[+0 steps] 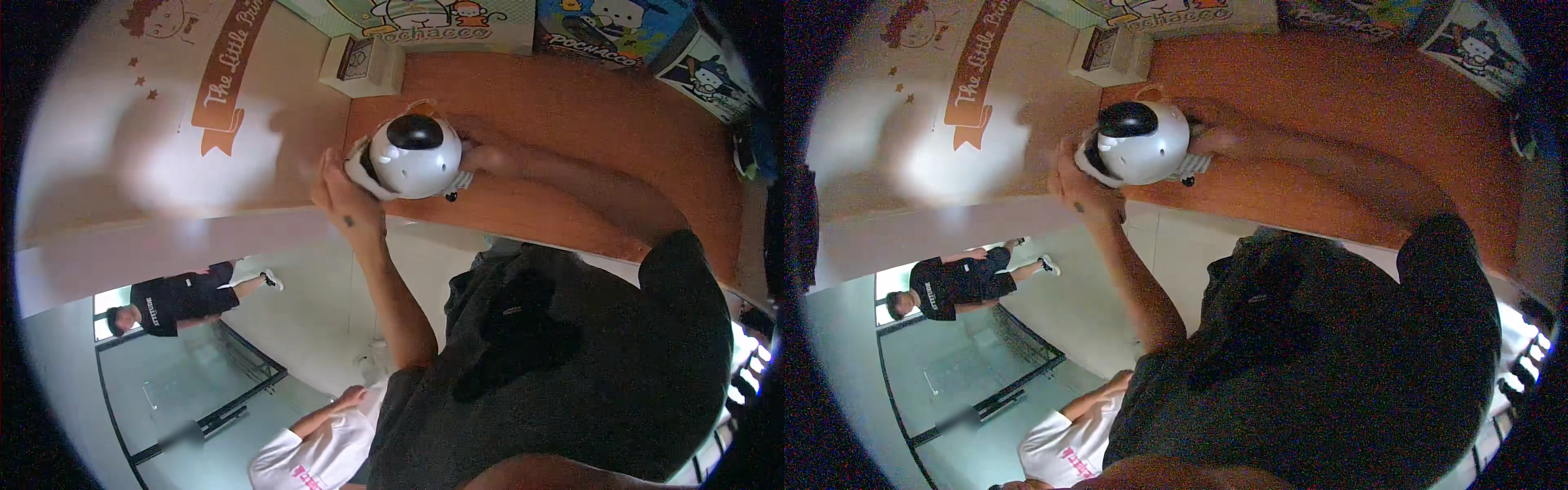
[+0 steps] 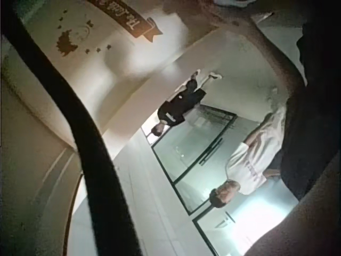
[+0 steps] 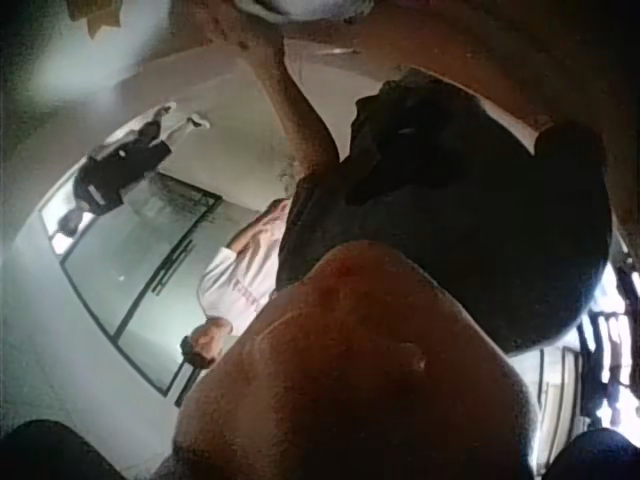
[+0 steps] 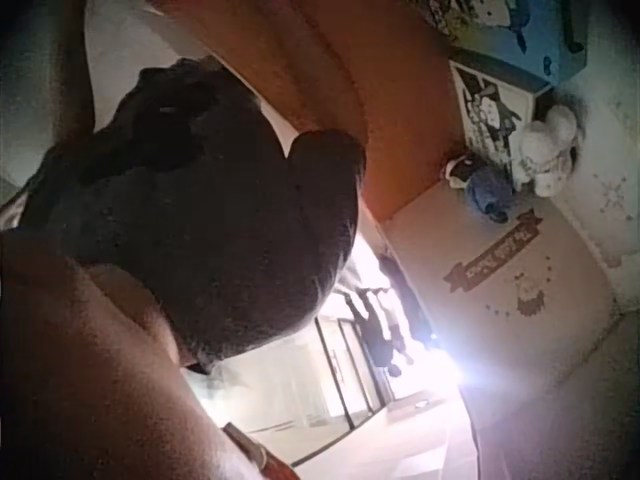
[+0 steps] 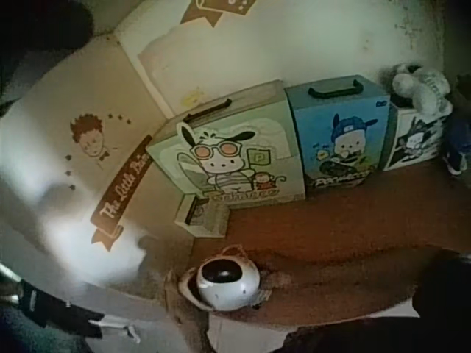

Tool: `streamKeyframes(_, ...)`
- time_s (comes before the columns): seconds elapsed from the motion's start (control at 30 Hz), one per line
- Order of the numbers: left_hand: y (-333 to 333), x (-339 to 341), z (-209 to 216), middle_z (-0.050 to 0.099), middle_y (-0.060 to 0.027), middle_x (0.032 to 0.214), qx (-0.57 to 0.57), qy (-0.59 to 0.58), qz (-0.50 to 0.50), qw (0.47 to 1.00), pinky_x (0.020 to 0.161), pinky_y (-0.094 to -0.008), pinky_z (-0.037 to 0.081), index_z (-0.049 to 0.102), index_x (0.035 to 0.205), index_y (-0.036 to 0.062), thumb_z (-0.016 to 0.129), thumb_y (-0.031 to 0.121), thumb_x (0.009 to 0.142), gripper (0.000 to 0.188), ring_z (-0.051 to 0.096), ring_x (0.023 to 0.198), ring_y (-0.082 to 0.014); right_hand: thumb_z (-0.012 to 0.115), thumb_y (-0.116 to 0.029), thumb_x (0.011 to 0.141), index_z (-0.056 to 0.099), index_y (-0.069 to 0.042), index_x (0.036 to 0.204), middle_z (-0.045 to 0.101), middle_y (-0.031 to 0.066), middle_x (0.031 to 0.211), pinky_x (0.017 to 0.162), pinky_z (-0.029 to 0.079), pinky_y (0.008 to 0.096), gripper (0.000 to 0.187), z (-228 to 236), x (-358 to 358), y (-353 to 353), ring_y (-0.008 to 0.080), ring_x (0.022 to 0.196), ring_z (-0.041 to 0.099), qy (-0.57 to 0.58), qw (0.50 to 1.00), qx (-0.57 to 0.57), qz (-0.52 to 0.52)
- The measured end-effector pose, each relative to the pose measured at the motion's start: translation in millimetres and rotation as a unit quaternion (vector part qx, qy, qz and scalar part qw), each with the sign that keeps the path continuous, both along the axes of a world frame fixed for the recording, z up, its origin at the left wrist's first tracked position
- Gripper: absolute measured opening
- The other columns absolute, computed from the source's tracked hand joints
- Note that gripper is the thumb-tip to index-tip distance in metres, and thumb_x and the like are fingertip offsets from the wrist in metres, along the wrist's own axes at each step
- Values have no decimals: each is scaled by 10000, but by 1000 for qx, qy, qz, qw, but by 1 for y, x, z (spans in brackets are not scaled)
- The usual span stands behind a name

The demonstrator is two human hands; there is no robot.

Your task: Wiping a small white robot and the desk surface with a white cloth.

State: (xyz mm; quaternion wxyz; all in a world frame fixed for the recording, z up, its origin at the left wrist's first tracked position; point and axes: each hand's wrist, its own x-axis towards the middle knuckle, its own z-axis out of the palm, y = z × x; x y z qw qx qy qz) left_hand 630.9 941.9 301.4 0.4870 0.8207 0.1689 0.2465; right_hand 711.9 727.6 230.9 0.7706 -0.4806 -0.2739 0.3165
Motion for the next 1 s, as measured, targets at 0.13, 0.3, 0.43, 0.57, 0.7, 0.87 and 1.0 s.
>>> streamKeyframes(0.13, -9, 11, -32, 594, -162, 1282, -133, -36, 126, 982, 930, -331, 482, 563, 1356, 12, 526, 283, 1057, 405, 575, 1087, -242, 633, 39, 791, 549, -65, 1455, 657, 65, 1320, 991, 481, 370, 677, -5, 9, -1, 196, 1135, 595, -36, 999, 1, 7)
streamKeyframes(0.3, 35, 1, -195, 521, -157, 1476, 220, -56, -20, 974, 1104, -350, 407, 433, 1500, -6, 522, 271, 1055, 532, 549, 1246, -279, 622, 24, 822, 555, -57, 1444, 639, 66, 1353, 1017, 469, 397, 631, -16, 1, 24, 208, 1163, 582, -96, 989, -12, -113)
streamKeyframes(0.43, -5, -10, -161, 478, -202, 1481, -253, -118, -20, 960, 1119, -387, 380, 368, 1501, -58, 511, 180, 1046, 533, 519, 1254, -303, 624, 11, 867, 526, -61, 1472, 601, 67, 1426, 1064, 446, 392, 617, -60, 11, 35, 215, 1227, 564, -107, 990, 17, -89)
streamKeyframes(0.57, -11, -27, -130, 468, -253, 1468, 14, -125, -28, 992, 1062, -432, 404, 324, 1531, -51, 515, 91, 964, 615, 507, 1210, -322, 622, 4, 880, 517, -63, 1476, 603, 71, 1427, 1068, 446, 387, 609, -53, 2, 37, 215, 1244, 563, -87, 993, 12, -83)
streamKeyframes(0.7, -23, -31, -112, 455, -293, 1439, 114, -102, -35, 988, 1061, -452, 395, 297, 1517, -81, 517, 78, 940, 638, 482, 1204, -352, 620, -5, 898, 505, -66, 1483, 605, 77, 1428, 1073, 446, 379, 599, -36, 4, 31, 214, 1265, 560, -62, 994, 11, -87)
streamKeyframes(0.87, -48, -31, -88, 451, -308, 1361, 58, -79, 24, 995, 1093, -473, 347, 319, 1430, -127, 529, 93, 949, 569, 451, 1179, -403, 611, -7, 903, 507, -67, 1476, 609, 83, 1421, 1076, 448, 380, 585, -26, 1, 47, 216, 1276, 561, -69, 992, 46, -98)
streamKeyframes(1.0, -49, -24, -86, 462, -304, 1301, 39, -30, 50, 998, 1098, -492, 324, 359, 1360, -140, 548, 92, 953, 505, 445, 1130, -432, 606, 1, 897, 506, -64, 1471, 607, 90, 1418, 1080, 448, 384, 586, -22, 13, 58, 222, 1278, 562, -104, 985, 46, -127)
